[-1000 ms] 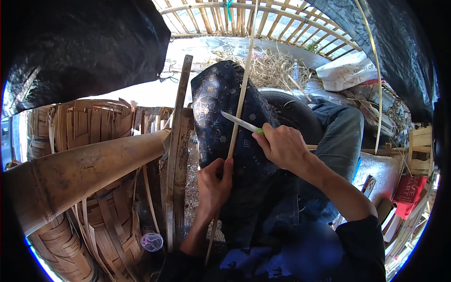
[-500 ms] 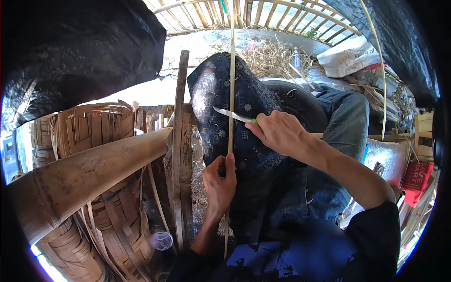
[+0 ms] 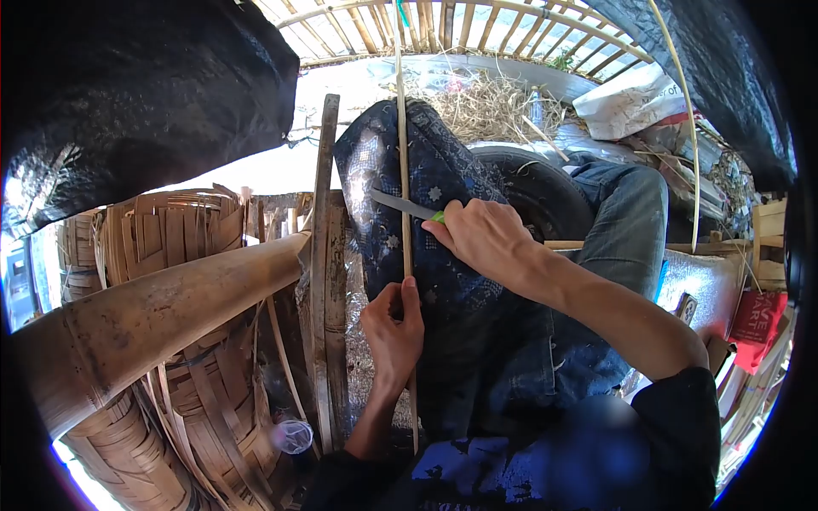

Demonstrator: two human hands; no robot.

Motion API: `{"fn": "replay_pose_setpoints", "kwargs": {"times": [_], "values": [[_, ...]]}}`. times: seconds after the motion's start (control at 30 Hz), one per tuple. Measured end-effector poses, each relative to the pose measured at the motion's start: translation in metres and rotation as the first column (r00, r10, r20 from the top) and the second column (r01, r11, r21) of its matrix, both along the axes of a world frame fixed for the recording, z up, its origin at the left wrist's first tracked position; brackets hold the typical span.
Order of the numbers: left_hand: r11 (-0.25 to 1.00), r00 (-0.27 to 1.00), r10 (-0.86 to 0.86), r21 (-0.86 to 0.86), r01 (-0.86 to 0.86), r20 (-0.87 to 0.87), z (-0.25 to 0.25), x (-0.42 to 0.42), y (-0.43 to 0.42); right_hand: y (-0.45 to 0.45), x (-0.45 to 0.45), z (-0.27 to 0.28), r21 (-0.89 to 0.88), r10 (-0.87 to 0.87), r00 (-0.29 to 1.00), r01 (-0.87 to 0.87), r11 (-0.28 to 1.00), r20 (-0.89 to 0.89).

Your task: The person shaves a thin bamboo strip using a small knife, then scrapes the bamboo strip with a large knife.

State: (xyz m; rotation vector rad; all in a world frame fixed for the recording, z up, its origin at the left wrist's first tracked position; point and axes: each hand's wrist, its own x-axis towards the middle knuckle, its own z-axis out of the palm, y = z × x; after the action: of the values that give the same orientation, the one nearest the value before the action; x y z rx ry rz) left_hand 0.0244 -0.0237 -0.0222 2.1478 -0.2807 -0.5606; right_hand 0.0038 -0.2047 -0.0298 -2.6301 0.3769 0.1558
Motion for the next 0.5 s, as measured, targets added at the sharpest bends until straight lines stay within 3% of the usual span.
{"fn": "replay_pose_setpoints", "kwargs": {"times": [0.13, 0.37, 0.43, 0.5], "values": [[1.000, 0.999, 0.004, -0.023, -0.005, -0.035, 0.005, -0.001, -0.001, -0.002, 0.010, -0.007, -0.022, -0.031, 0.995, 0.034, 0.999, 0.095], [0.998, 0.998, -0.054, -0.012, 0.054, -0.030, 0.011, -0.006, 0.009, -0.020, 0.033, -0.005, -0.035, -0.040, 0.999, 0.040, 0.999, 0.009], [1.000, 0.990, -0.026, -0.019, 0.024, -0.141, 0.019, -0.006, 0.012, -0.027, 0.036, -0.010, -0.075, 0.028, 0.999, -0.029, 0.997, -0.025], [0.999, 0.992, -0.049, -0.008, 0.048, -0.114, 0.021, -0.012, 0.016, -0.041, 0.040, -0.025, -0.070, -0.007, 1.000, 0.008, 0.998, 0.007]]}}
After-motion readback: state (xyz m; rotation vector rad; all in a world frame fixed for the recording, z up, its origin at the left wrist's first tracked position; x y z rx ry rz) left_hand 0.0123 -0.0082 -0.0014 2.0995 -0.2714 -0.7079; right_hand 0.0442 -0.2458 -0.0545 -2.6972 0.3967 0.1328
